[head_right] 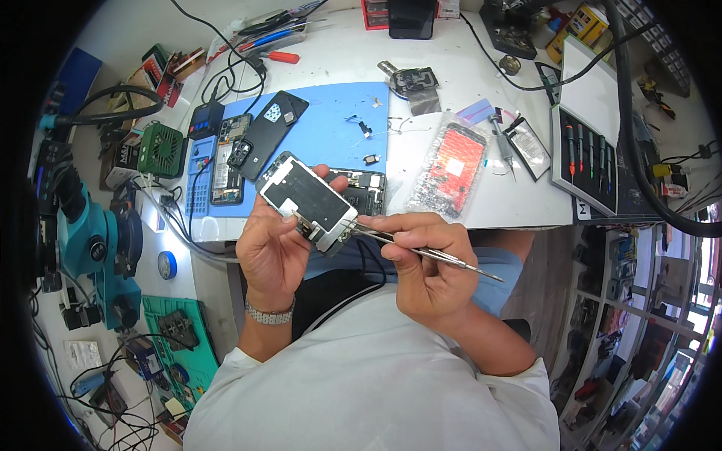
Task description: The person disassembles a smartphone, removes internal components using tweezers, and uses a hot air gun to heat a small part. They then reassemble the device and test it by interacting with the screen.
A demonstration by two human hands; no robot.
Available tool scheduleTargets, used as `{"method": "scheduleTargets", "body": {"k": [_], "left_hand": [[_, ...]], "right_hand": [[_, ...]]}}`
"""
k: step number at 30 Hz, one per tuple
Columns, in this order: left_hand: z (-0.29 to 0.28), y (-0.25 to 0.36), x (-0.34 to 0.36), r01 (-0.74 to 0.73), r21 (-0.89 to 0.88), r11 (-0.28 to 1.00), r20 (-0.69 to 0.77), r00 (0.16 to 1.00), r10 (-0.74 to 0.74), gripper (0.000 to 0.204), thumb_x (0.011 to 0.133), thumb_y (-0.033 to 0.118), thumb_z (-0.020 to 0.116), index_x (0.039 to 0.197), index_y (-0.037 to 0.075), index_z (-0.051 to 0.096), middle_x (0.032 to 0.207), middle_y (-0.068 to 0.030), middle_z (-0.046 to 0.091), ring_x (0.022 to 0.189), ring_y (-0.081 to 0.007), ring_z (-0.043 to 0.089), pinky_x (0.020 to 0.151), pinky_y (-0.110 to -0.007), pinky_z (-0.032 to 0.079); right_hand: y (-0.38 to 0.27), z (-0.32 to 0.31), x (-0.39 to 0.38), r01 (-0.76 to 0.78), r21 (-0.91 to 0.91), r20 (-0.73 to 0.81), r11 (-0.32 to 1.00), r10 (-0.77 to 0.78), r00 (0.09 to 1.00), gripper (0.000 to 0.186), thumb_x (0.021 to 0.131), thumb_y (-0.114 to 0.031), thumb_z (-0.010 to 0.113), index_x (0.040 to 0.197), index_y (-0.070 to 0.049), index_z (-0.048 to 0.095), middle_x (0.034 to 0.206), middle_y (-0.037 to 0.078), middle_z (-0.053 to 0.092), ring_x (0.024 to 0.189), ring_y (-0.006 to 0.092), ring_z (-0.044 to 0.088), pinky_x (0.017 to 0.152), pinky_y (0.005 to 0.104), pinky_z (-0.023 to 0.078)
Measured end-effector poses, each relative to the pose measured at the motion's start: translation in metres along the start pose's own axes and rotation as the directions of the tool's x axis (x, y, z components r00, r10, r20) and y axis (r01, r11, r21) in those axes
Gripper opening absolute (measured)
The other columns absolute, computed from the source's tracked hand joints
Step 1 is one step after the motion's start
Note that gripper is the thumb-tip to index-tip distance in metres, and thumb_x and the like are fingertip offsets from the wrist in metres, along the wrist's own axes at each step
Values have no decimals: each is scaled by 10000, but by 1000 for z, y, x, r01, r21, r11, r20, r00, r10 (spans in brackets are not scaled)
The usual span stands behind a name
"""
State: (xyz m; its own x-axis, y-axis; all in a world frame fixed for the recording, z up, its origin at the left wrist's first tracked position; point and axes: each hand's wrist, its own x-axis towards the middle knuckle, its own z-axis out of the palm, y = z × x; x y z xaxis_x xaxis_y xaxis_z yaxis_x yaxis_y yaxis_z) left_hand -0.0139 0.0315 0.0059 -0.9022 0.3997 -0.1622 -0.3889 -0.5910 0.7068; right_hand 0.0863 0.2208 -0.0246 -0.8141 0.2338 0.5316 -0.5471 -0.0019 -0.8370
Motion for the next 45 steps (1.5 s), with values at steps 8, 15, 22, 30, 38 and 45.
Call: {"method": "scheduleTargets", "body": {"k": [8, 15, 22, 30, 38, 45], "left_hand": [[-5, -4, 4, -37, 30, 999, -15, 999, 38, 715, 885, -28, 569, 1567, -51, 357, 1522, -361, 529, 1408, -522, 576, 1100, -586, 607], [-24, 18, 9, -106, 120, 987, -73, 991, 115, 557, 992, -22, 583, 1515, -49, 395, 1460, -383, 579, 1306, -472, 673, 1032, -545, 654], [-26, 20, -16, 100, 289, 952, -93, 993, -76, 594, 954, 57, 677, 1485, -17, 421, 1261, -353, 709, 1092, -428, 779, 898, -516, 689], [-22, -3, -25, 141, 281, 949, -37, 990, -136, 565, 938, -4, 650, 1452, -16, 415, 1264, -323, 718, 1102, -406, 782, 957, -489, 657], [-17, -10, -15, 104, 290, 951, -11, 994, -105, 583, 935, 32, 680, 1456, -10, 422, 1286, -344, 703, 1094, -415, 784, 932, -505, 682], [-16, -16, -9, 84, 236, 968, 13, 996, -89, 643, 907, 16, 695, 1477, -1, 398, 1335, -345, 685, 1128, -408, 774, 983, -516, 661]], "right_hand": [[0, -1, 3, 51, 29, -32, 998, -50, 998, 184, 1096, 40, 564, 1239, -19, 464, 1237, 238, 658, 1196, 373, 739, 1035, 433, 598], [-17, -42, 15, -75, -459, -286, 885, -67, 956, 255, 1136, -144, 597, 1304, 34, 526, 1081, 105, 612, 848, 135, 624, 820, 266, 517], [-37, -94, 21, -393, -590, -456, 705, 110, 883, 253, 985, -43, 799, 1197, 46, 693, 935, 69, 750, 826, 73, 635, 758, 230, 507], [-24, -121, 3, -586, -684, -539, 434, 239, 807, 152, 931, -12, 778, 1073, 7, 727, 927, 139, 744, 786, 246, 709, 738, 366, 560], [1, -135, 4, -467, -806, -473, 364, 78, 878, 111, 896, -13, 804, 990, -7, 745, 925, 130, 704, 803, 293, 713, 743, 398, 568], [16, -137, 21, -346, -895, -367, 281, -27, 930, 80, 907, -23, 794, 976, -13, 752, 949, 125, 683, 874, 307, 693, 760, 405, 567]]}}
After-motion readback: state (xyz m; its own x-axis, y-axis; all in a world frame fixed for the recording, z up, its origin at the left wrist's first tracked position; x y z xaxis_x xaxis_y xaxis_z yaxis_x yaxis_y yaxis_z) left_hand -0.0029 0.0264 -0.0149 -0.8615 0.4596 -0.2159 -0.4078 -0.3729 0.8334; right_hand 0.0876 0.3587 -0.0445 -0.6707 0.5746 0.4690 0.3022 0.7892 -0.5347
